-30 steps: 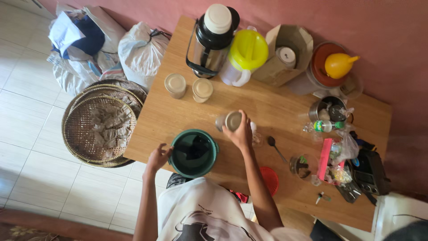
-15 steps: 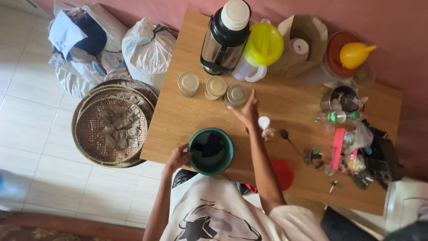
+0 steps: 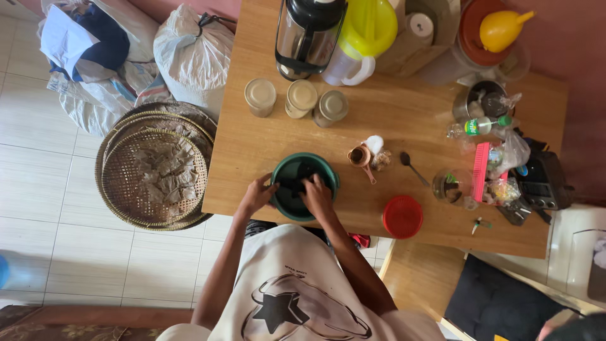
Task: The person wipes a table with a cloth, moving several jars, a flask, and a pitcher to clean underneath them, then rinses the cloth in a bucket of water and continues wiping.
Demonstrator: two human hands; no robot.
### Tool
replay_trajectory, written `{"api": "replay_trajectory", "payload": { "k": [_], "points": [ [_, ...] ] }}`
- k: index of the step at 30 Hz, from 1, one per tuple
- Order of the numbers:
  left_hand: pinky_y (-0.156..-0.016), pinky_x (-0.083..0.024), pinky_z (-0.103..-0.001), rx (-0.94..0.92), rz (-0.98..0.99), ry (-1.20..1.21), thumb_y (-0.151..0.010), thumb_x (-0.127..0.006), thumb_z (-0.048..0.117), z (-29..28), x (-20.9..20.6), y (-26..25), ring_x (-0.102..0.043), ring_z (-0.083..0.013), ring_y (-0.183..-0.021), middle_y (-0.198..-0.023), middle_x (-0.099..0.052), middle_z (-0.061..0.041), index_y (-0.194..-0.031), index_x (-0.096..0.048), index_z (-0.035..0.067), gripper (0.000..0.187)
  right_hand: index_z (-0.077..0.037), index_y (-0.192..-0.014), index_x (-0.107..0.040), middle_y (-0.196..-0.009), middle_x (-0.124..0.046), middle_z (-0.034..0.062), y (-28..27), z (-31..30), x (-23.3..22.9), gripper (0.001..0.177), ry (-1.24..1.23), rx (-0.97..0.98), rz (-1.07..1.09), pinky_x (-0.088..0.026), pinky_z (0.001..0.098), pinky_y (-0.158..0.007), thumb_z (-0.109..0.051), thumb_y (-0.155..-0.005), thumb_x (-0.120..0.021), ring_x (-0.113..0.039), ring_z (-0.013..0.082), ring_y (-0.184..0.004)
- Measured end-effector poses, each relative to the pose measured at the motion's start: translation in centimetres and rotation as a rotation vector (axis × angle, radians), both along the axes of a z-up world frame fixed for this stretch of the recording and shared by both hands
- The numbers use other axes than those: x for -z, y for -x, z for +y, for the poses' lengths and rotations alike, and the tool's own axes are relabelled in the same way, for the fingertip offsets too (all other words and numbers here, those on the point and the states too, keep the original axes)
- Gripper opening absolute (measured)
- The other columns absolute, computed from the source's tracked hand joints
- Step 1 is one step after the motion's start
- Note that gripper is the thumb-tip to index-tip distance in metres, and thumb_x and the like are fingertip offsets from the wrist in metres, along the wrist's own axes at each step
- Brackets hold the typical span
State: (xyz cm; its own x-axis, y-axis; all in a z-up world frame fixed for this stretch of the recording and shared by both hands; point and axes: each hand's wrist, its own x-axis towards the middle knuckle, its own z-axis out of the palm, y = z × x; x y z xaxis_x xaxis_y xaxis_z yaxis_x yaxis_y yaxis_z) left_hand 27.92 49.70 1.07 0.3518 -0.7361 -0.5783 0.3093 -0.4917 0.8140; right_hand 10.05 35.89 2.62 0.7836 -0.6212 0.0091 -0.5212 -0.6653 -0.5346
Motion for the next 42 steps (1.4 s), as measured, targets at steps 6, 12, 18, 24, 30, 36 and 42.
{"api": "replay_trajectory", "payload": {
  "k": [6, 12, 18, 24, 30, 36, 42],
  "points": [
    [-0.067, -0.059, -0.041, 0.023, -0.364, -0.033, -0.099, -0.062, 0.028, 2.2, 1.3, 0.5, -0.077, -0.0277, -0.072, -0.081, -0.077, -0.021, -0.142, -0.057, 0.006, 0.049, -0.009, -0.084, -0.078, -0.100, -0.069, 0.0111, 0.3, -0.1, -3.3, 0.006, -0.041, 0.075, 0.096, -0.056, 0.0458, -0.074, -0.014, -0.081, -0.076, -0.068, 0.0334, -0.092],
    [-0.077, -0.057, -0.045, -0.050, -0.549, -0.006, -0.098, -0.063, 0.032, 4.3, 1.3, 0.6, -0.074, -0.0346, -0.092, -0.096, -0.078, -0.018, -0.134, -0.060, 0.006, 0.045, -0.007, -0.094, -0.077, -0.092, -0.067, 0.0078, 2.5, -0.5, -12.2, 0.015, -0.272, 0.190, -0.086, -0.051, 0.0402, -0.063, -0.013, -0.081, -0.080, -0.063, 0.0303, -0.068],
    [-0.098, -0.049, -0.047, -0.048, -0.863, -0.045, -0.094, -0.071, 0.024, 4.4, -1.2, 2.0, -0.058, -0.0419, -0.115, -0.117, -0.064, -0.024, -0.133, -0.064, 0.008, 0.043, -0.008, -0.088, -0.077, -0.105, -0.061, 0.0104, 1.0, 1.0, -7.1, 0.009, 0.166, 0.021, -0.164, -0.053, 0.0393, -0.067, -0.011, -0.080, -0.080, -0.066, 0.0299, -0.082],
    [-0.102, -0.045, -0.047, -0.002, -1.076, 0.125, -0.083, -0.078, 0.017, 2.0, -6.8, 3.8, -0.050, -0.0395, -0.120, -0.133, -0.055, -0.022, -0.128, -0.066, 0.010, 0.047, -0.007, -0.095, -0.076, -0.106, -0.059, 0.0098, 0.3, 3.9, -5.9, 0.009, 0.132, 0.136, -0.237, -0.054, 0.0387, -0.071, -0.011, -0.088, -0.077, -0.068, 0.0275, -0.086],
    [-0.095, -0.051, -0.042, 0.133, -0.952, 0.362, -0.083, -0.077, 0.013, -0.2, -9.1, 5.0, -0.061, -0.0305, -0.110, -0.107, -0.070, -0.006, -0.109, -0.074, 0.010, 0.026, -0.006, -0.098, -0.076, -0.103, -0.062, 0.0083, 1.3, 5.1, -4.6, 0.013, -0.127, 0.278, -0.298, -0.053, 0.0352, -0.064, -0.011, -0.086, -0.077, -0.065, 0.0241, -0.081],
    [-0.082, -0.054, -0.042, -0.008, -0.870, 0.423, -0.085, -0.080, 0.017, -1.3, -12.7, 5.2, -0.065, -0.0295, -0.097, -0.090, -0.073, -0.006, -0.093, -0.076, 0.009, 0.012, -0.009, -0.142, -0.056, -0.127, -0.064, 0.0100, 1.6, 2.8, 3.1, 0.049, -0.763, 0.401, -0.548, -0.057, 0.0344, -0.089, -0.045, -0.111, -0.041, -0.063, 0.0200, -0.111],
    [-0.082, -0.054, -0.039, -0.045, -0.847, 0.468, -0.076, -0.079, 0.014, -1.8, -10.6, 7.2, -0.064, -0.0271, -0.095, -0.095, -0.073, -0.005, -0.096, -0.078, 0.009, 0.020, -0.007, -0.155, -0.041, -0.144, -0.058, 0.0209, 0.3, 2.0, 0.6, 0.070, -1.765, 0.413, -1.019, -0.044, 0.0440, -0.100, -0.058, -0.107, -0.036, -0.058, 0.0317, -0.126]
  ]
}}
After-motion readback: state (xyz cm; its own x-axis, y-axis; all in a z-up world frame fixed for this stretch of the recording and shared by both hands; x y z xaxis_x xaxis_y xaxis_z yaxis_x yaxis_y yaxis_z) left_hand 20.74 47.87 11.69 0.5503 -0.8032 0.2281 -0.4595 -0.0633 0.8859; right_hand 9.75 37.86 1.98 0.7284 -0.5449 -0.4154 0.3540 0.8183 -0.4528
